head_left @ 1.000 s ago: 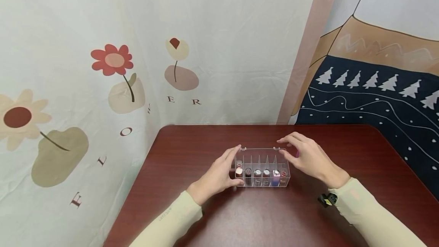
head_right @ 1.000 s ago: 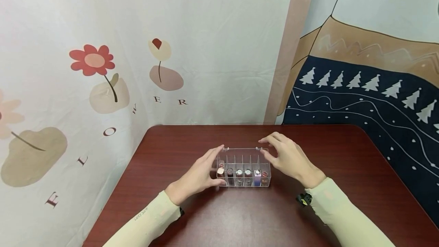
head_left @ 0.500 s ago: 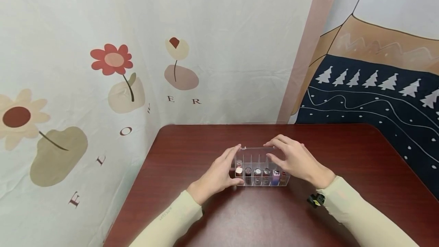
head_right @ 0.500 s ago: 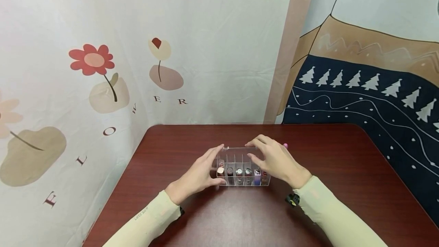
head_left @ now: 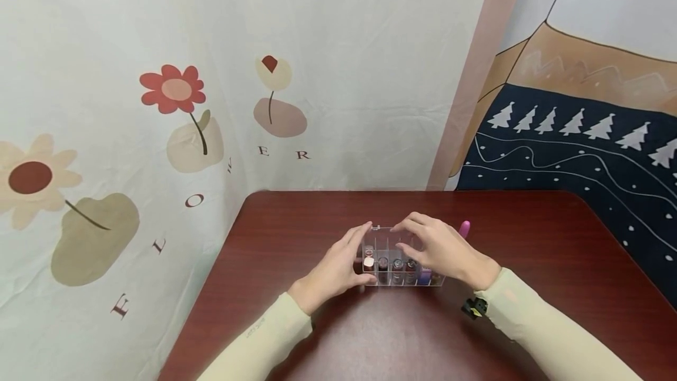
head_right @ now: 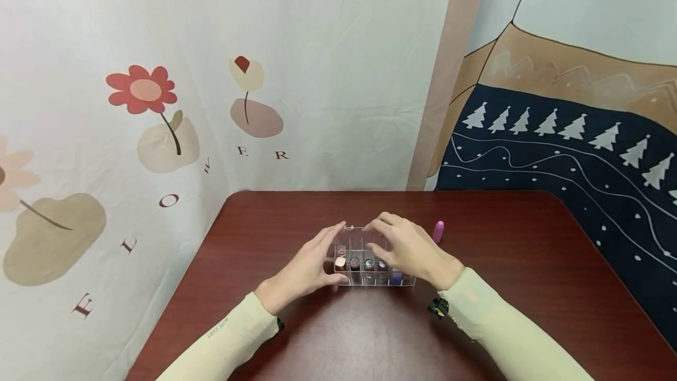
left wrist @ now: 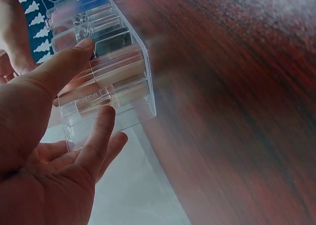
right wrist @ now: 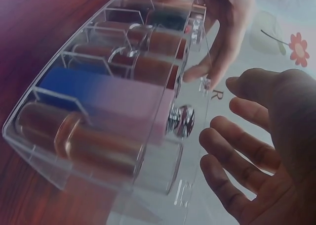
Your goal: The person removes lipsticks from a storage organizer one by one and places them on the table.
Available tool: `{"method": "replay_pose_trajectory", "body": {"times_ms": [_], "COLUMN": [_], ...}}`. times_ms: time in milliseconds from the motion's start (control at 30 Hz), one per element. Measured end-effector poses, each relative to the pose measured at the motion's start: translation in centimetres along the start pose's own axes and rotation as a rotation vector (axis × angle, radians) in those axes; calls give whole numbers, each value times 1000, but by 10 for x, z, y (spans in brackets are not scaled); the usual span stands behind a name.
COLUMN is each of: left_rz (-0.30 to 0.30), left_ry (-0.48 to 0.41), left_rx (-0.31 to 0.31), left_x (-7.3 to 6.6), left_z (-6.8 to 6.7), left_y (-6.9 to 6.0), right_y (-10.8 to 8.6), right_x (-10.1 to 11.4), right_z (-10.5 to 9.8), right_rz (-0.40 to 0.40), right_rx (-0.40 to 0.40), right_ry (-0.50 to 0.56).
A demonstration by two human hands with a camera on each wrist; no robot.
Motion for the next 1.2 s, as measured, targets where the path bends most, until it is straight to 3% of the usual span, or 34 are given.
{"method": "replay_pose_trajectory", "body": {"times_ms": [533,700,1200], "left_rz": [-9,-8,15], "left_ry": [2,4,1], "left_rx": [9,11,13], "left_x": [2,2,-2], "left_z": [1,1,1], "left_y": [0,0,0], "right_y": [13,17,23], "right_x": [16,19,24], "right_z": [27,34,48], "right_rz": [-24,-58,-60], "right_rx": [101,110,156], "right_ry": [-25,-47,-68]}}
Point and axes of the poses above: each hand's wrist, its own y-axis towards the middle knuckle, its own z-axis out of the palm, x = y × z, the point moved 9 cm from there along y, towards the middle knuckle, and after that the axes turned 8 degrees about -x, right-handed, at the moved point
